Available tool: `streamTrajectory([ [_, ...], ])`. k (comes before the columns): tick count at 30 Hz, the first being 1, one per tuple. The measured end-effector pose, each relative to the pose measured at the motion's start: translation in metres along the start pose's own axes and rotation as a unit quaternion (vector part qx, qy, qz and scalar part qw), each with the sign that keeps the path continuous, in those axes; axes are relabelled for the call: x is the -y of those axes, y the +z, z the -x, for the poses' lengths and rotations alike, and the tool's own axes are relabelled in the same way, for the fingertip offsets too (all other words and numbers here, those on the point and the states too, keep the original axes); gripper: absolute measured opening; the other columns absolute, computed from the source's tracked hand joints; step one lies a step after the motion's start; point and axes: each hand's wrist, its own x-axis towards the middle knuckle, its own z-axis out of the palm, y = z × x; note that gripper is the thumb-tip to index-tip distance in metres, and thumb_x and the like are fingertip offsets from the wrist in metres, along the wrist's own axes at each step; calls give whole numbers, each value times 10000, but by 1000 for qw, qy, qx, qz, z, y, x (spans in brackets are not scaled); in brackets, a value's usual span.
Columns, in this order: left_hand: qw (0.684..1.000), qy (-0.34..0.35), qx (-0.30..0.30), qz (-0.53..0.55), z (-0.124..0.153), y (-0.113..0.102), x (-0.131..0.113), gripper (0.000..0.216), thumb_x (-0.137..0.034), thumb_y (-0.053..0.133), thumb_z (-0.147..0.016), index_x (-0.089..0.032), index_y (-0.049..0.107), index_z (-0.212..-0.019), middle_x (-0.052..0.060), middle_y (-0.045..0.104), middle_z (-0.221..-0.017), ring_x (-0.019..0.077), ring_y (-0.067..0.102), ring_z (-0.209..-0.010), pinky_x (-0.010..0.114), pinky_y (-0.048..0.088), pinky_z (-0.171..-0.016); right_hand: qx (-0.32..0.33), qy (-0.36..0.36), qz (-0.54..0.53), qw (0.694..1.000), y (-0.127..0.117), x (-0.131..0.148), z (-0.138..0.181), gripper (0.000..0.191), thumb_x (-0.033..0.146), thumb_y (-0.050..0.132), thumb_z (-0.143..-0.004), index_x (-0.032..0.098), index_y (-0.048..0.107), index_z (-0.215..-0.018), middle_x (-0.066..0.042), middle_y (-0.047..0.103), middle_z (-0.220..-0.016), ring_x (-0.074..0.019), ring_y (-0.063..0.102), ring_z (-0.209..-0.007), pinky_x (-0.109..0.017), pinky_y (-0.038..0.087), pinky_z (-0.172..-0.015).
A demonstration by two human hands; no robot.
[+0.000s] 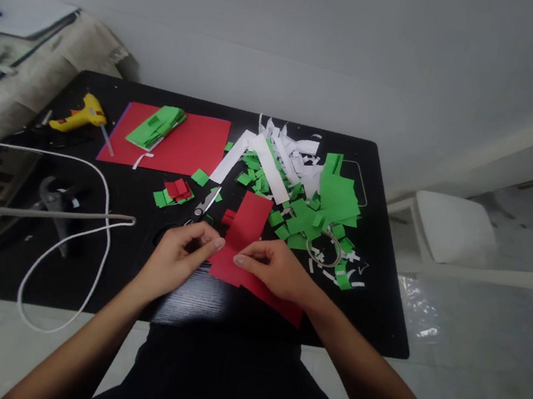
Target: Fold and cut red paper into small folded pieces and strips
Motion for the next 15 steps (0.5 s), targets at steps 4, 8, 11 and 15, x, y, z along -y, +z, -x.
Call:
streamTrajectory([
  [4, 999, -32, -7, 25, 2, -4, 2, 297, -438, 717, -928, -179, 716, -783, -18, 610, -643, 120, 553, -585, 221, 462, -566, 35, 50, -19, 998, -14, -4, 6, 280, 456, 816, -835, 178, 821, -856, -36, 813, -836, -177, 715, -761, -295, 530, -743],
  [8, 997, -59, -8, 45, 4, -9, 4, 330, -469, 729, -916, -174, 708, -768, -18, 603, -632, 118, 528, -562, 225, 437, -538, 40, 68, -16, 997, -26, -8, 12, 271, 466, 827, -817, 198, 827, -855, -34, 817, -853, -176, 713, -759, -288, 526, -709],
  [11, 996, -75, -10, 46, 5, -17, 7, 357, -492, 721, -913, -176, 691, -750, -19, 602, -629, 120, 529, -564, 229, 431, -543, 35, 84, 1, 996, -32, -10, 16, 283, 459, 827, -813, 184, 829, -878, -48, 818, -853, -183, 716, -757, -286, 524, -685],
  [15, 998, -59, 14, -22, 7, -29, 7, 362, -499, 654, -954, -189, 669, -768, -18, 593, -646, 138, 552, -598, 246, 451, -572, 16, 86, 35, 996, -35, -10, 20, 279, 437, 783, -845, 165, 819, -896, -66, 821, -873, -197, 731, -783, -303, 534, -724],
])
